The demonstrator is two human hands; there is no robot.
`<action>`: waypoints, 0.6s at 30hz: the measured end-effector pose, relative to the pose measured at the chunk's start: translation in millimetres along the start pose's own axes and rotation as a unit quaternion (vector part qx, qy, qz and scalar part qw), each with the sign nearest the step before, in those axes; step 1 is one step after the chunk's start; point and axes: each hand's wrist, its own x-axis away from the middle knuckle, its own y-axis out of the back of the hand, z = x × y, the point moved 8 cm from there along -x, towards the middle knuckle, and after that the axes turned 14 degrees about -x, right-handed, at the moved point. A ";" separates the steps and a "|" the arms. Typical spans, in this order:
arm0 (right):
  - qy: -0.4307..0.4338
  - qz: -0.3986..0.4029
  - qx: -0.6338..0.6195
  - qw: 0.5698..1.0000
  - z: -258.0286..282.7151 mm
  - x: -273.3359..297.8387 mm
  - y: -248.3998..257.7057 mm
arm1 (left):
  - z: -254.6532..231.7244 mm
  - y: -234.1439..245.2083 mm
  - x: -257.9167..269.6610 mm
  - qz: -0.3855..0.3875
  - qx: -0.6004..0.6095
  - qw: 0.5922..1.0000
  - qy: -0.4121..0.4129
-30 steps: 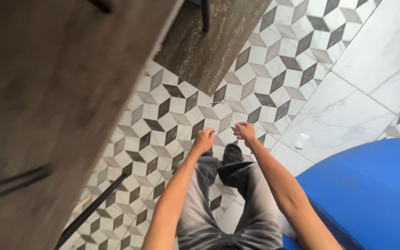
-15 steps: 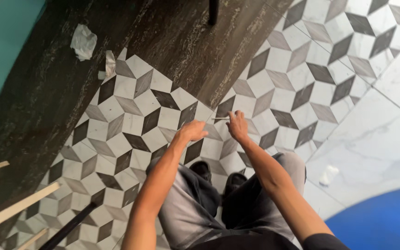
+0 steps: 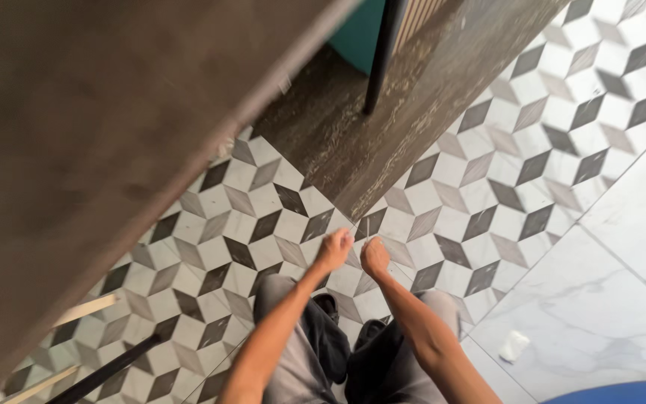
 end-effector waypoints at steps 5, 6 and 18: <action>0.005 -0.080 -0.330 0.941 114.5 50.8 117.4 | -111.3 82.1 61.7 -0.157 0.019 0.987 0.018; -0.041 -0.041 -0.400 0.915 127.7 64.0 129.5 | -131.0 99.2 73.8 -0.152 0.031 0.987 0.043; -0.075 0.126 -0.676 0.722 261.8 220.5 280.5 | -309.4 254.2 182.8 -0.108 0.349 0.911 0.190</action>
